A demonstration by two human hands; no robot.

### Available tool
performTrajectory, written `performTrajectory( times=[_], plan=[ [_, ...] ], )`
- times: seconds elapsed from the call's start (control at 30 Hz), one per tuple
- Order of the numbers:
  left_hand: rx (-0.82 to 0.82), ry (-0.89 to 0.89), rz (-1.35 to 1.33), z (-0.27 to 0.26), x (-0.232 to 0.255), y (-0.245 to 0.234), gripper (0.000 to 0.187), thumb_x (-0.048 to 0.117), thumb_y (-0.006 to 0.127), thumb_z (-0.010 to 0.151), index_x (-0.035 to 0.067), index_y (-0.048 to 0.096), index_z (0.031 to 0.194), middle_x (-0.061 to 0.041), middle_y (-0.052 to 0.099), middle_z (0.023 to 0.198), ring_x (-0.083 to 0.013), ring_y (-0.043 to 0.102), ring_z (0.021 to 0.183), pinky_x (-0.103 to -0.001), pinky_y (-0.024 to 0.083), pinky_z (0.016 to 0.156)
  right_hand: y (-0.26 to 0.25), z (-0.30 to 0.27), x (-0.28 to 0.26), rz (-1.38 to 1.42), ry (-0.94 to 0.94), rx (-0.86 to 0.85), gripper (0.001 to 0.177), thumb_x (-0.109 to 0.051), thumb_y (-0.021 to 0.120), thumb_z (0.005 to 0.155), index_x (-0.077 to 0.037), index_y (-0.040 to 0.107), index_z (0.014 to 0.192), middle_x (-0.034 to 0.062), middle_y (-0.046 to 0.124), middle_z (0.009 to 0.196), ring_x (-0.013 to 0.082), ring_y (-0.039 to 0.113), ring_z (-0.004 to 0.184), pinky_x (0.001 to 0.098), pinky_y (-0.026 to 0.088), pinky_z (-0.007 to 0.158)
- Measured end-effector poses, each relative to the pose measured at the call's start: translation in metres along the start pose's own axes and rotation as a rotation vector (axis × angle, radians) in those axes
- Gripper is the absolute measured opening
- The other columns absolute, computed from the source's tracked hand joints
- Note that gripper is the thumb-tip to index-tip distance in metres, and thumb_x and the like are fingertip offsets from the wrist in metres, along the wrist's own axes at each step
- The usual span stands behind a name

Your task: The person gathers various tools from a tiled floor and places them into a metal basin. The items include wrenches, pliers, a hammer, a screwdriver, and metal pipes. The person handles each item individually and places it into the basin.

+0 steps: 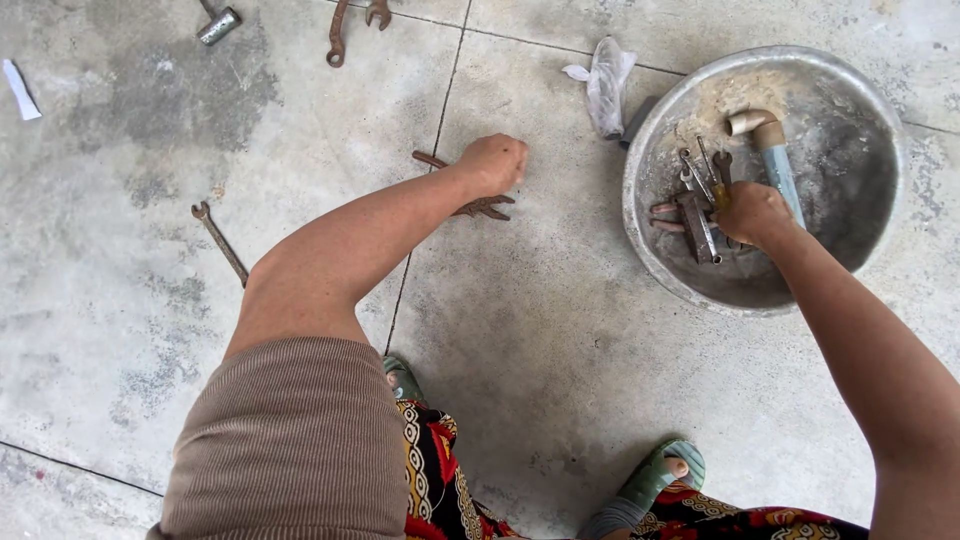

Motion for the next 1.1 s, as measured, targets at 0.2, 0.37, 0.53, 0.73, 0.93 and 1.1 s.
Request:
performTrajectory(
  times=[0.2,0.37,0.53,0.73,0.93,1.1],
  plan=[
    [-0.033,0.145,0.268,-0.036,-0.036,-0.007,0.008,0.009,0.077,0.086,0.014,0.07,0.086,0.001,0.071,0.081,-0.0178,0.067,0.079,-0.036,0.057,0.082,-0.069,-0.04,-0.089,-0.022,-0.066,0.24,0.019,-0.008,0.063,0.104,0.003,0.065,0.119,0.0225,0.074,0.092,0.0313,0.07,0.063,0.0427,0.059,0.06],
    [0.075,0.237,0.237,-0.043,-0.049,0.01,0.014,0.011,0.061,0.089,0.009,0.072,0.081,-0.013,0.075,0.086,-0.032,0.073,0.087,-0.043,0.058,0.081,-0.031,-0.01,-0.132,0.069,-0.163,0.316,0.027,-0.034,0.061,0.101,-0.02,0.067,0.124,0.0153,0.071,0.113,0.0424,0.071,0.103,0.0562,0.059,0.088],
    [0.216,0.296,0.623,-0.045,-0.026,0.006,0.02,0.014,0.057,0.088,0.015,0.064,0.07,-0.007,0.064,0.073,-0.0254,0.064,0.066,-0.042,0.048,0.064,-0.038,-0.053,-0.21,0.091,-0.324,0.352,0.025,-0.035,0.062,0.1,-0.021,0.068,0.118,0.0124,0.073,0.111,0.0351,0.072,0.104,0.0518,0.06,0.089],
    [0.086,0.171,0.375,-0.042,-0.044,-0.015,0.032,0.013,0.048,0.1,0.007,0.068,0.076,-0.011,0.067,0.074,-0.0196,0.065,0.074,-0.032,0.046,0.07,-0.015,-0.036,-0.219,0.073,-0.439,0.247,0.019,-0.026,0.063,0.093,-0.017,0.067,0.11,0.0145,0.074,0.099,0.0373,0.075,0.094,0.0517,0.062,0.083],
    [0.242,0.434,0.37,0.001,-0.115,0.048,0.041,0.063,0.082,0.057,0.034,0.054,0.063,0.013,0.059,0.061,-0.0182,0.055,0.068,-0.041,0.032,0.075,-0.011,-0.039,-0.206,0.117,-0.524,0.171,0.019,-0.018,0.063,0.095,-0.01,0.066,0.113,0.0216,0.073,0.097,0.0438,0.074,0.093,0.0554,0.061,0.077],
    [0.04,0.333,0.554,-0.051,-0.043,-0.019,0.01,0.01,0.069,0.084,0.017,0.074,0.079,-0.006,0.073,0.085,-0.0257,0.067,0.086,-0.05,0.041,0.098,0.006,-0.032,-0.195,0.093,-0.426,0.123,0.022,-0.031,0.063,0.094,-0.023,0.068,0.113,0.0152,0.075,0.101,0.0408,0.073,0.099,0.0557,0.06,0.085]
  ],
)
Point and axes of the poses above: each hand's wrist, its own z-axis towards the middle knuckle, its own y-axis out of the palm, x = y × z, the point moved 3 cm from there along z, towards the middle knuckle
